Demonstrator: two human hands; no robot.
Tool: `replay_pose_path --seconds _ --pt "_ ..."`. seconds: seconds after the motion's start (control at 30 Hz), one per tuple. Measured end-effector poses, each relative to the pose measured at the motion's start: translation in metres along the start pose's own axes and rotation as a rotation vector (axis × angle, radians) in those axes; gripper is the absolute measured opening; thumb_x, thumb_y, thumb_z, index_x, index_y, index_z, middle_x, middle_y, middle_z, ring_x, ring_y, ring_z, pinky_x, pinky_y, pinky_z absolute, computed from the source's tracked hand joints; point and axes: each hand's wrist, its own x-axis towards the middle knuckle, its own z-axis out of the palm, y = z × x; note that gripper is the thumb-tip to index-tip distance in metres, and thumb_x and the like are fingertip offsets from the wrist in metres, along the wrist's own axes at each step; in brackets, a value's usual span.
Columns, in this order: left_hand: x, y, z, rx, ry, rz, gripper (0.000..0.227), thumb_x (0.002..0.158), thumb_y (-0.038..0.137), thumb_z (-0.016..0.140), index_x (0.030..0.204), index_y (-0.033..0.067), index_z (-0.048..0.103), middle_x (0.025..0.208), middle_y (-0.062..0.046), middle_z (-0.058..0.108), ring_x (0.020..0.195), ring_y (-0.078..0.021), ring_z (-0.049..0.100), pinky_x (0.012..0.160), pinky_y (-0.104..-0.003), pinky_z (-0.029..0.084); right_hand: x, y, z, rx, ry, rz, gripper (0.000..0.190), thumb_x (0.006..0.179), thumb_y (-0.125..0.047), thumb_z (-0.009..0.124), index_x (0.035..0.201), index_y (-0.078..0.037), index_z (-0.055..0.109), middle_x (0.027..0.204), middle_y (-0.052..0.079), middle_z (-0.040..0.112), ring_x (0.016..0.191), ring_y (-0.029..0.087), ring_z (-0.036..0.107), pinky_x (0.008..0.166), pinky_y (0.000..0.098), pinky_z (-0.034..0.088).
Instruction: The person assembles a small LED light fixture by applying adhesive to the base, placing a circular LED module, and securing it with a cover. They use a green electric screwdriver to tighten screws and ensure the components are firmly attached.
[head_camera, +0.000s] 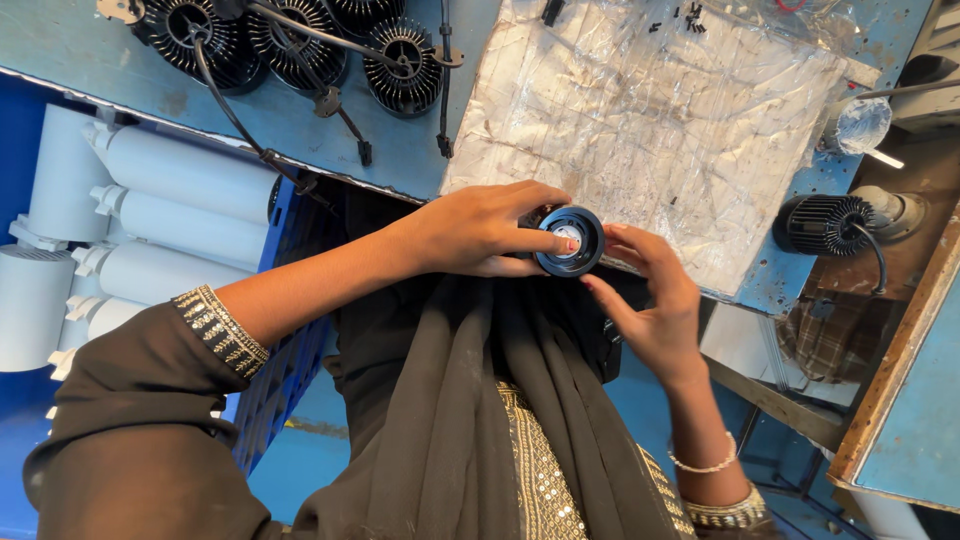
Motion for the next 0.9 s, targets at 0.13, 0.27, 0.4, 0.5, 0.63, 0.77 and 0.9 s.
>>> replay_pose_path --seconds 0.13,0.27,0.4,0.5,0.63,0.77,0.9 --pt "0.001 -0.001 -0.001 -0.02 -0.011 -0.011 0.038 0.086 0.029 0.082 0.121 0.0184 0.069 0.135 -0.016 0.059 0.121 -0.0332 0.064 0.097 -0.04 0.057 -0.009 0.009 0.015 0.163 0.043 0.062 0.063 0.087 0.003 0.082 0.138 -0.002 0.045 0.138 0.019 0.061 0.124 0.027 0.068 0.107 0.0378 0.058" --pt "0.003 -0.001 0.0 0.019 0.011 0.001 0.037 0.085 0.032 0.083 0.116 0.019 0.069 0.137 -0.014 0.059 0.125 -0.0328 0.063 0.102 -0.041 0.055 -0.013 0.014 0.014 0.206 0.049 0.065 0.061 0.087 0.006 0.081 0.134 -0.003 0.043 0.138 0.02 0.06 0.123 0.027 0.068 0.108 0.0386 0.058" --pt "0.001 -0.001 0.0 0.036 0.018 -0.014 0.032 0.089 0.03 0.082 0.117 0.0195 0.07 0.138 -0.013 0.06 0.124 -0.0306 0.065 0.102 -0.039 0.056 -0.013 0.015 0.014 0.183 0.039 0.06 0.058 0.088 0.004 0.082 0.132 -0.003 0.045 0.137 0.019 0.061 0.123 0.026 0.068 0.108 0.0384 0.058" --pt "0.001 -0.001 0.0 0.055 0.015 -0.005 0.032 0.088 0.029 0.082 0.117 0.0193 0.071 0.136 -0.014 0.061 0.123 -0.0306 0.065 0.101 -0.04 0.056 -0.01 0.015 0.017 0.149 0.046 0.067 0.056 0.087 0.003 0.082 0.131 -0.002 0.048 0.135 0.018 0.062 0.12 0.025 0.069 0.106 0.0373 0.058" --pt "0.002 -0.003 0.0 0.066 0.003 0.007 0.035 0.086 0.029 0.081 0.118 0.0182 0.071 0.137 -0.015 0.06 0.123 -0.0321 0.065 0.1 -0.04 0.056 -0.006 0.012 0.018 0.178 0.045 0.072 0.055 0.087 0.003 0.081 0.133 -0.001 0.051 0.135 0.017 0.061 0.12 0.025 0.067 0.106 0.036 0.058" --pt "0.003 -0.006 -0.002 0.058 -0.014 0.036 0.039 0.085 0.03 0.08 0.12 0.0167 0.071 0.138 -0.017 0.059 0.125 -0.034 0.063 0.101 -0.041 0.056 -0.007 0.006 0.01 0.084 0.052 0.06 0.048 0.089 0.002 0.077 0.132 0.0 0.056 0.131 0.016 0.064 0.109 0.022 0.068 0.098 0.0314 0.057" --pt "0.003 -0.006 -0.002 0.05 -0.038 0.031 0.041 0.084 0.032 0.08 0.12 0.0171 0.07 0.138 -0.016 0.059 0.127 -0.0342 0.063 0.101 -0.04 0.056 -0.006 0.007 0.003 -0.035 0.278 0.209 0.025 0.098 0.004 0.07 0.123 0.002 0.065 0.117 0.012 0.069 0.098 0.017 0.068 0.09 0.0284 0.056"
